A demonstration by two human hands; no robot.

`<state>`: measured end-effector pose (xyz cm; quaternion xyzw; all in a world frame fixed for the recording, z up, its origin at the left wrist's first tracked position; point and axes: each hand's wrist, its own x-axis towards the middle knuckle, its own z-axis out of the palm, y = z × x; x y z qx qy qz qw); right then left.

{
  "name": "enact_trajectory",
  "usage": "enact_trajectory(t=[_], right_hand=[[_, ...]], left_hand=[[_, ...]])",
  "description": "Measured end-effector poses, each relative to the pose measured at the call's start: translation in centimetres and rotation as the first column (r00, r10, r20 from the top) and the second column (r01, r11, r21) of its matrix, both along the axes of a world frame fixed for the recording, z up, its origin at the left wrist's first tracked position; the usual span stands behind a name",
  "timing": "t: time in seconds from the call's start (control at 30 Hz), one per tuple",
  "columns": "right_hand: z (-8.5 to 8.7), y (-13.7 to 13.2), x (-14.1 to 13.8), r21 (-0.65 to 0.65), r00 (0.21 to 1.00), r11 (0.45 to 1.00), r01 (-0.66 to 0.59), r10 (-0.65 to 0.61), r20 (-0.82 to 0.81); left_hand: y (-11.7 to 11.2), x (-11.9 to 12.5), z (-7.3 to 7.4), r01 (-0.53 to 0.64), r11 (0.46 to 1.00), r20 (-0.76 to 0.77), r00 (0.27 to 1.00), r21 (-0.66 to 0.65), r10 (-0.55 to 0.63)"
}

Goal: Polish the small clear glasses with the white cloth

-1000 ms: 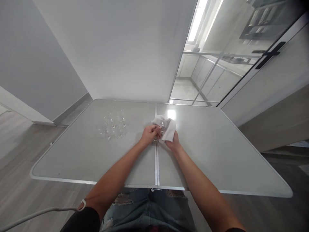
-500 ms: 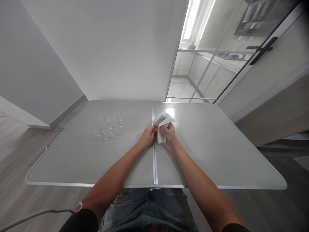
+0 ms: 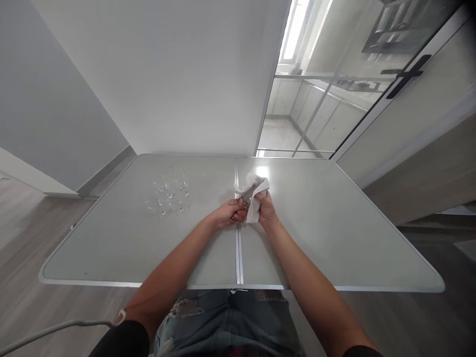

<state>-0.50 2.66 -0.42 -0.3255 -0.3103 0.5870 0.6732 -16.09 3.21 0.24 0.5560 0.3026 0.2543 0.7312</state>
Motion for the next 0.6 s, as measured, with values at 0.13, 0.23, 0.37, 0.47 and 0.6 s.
enact_trajectory(t=[0.13,0.23,0.37,0.47,0.6], right_hand=[[0.2,0.4,-0.9,-0.051,0.971,0.977,0.206,-0.198,0.137],[0.1,0.5,-1.1,-0.044,0.968,0.975,0.22,-0.212,0.132],[-0.2,0.3,-0.1,-0.045,0.996,0.995,0.085,-0.086,-0.006],[-0.5,0.3,0.2,-0.03,0.999,1.0,0.009,-0.01,-0.035],[-0.5,0.6,-0.4,-0.013,0.968,0.981,0.192,-0.187,0.167]], left_hand=[[0.0,0.3,0.3,-0.196,0.84,-0.29,0.878,0.506,0.38],[-0.1,0.4,0.6,-0.173,0.757,-0.343,0.813,0.63,0.471],[0.0,0.2,0.5,-0.114,0.961,-0.15,0.976,0.253,0.155],[0.2,0.1,0.3,0.038,0.999,-0.014,0.999,-0.007,-0.038],[0.4,-0.1,-0.1,-0.138,0.929,-0.222,0.949,0.343,0.223]])
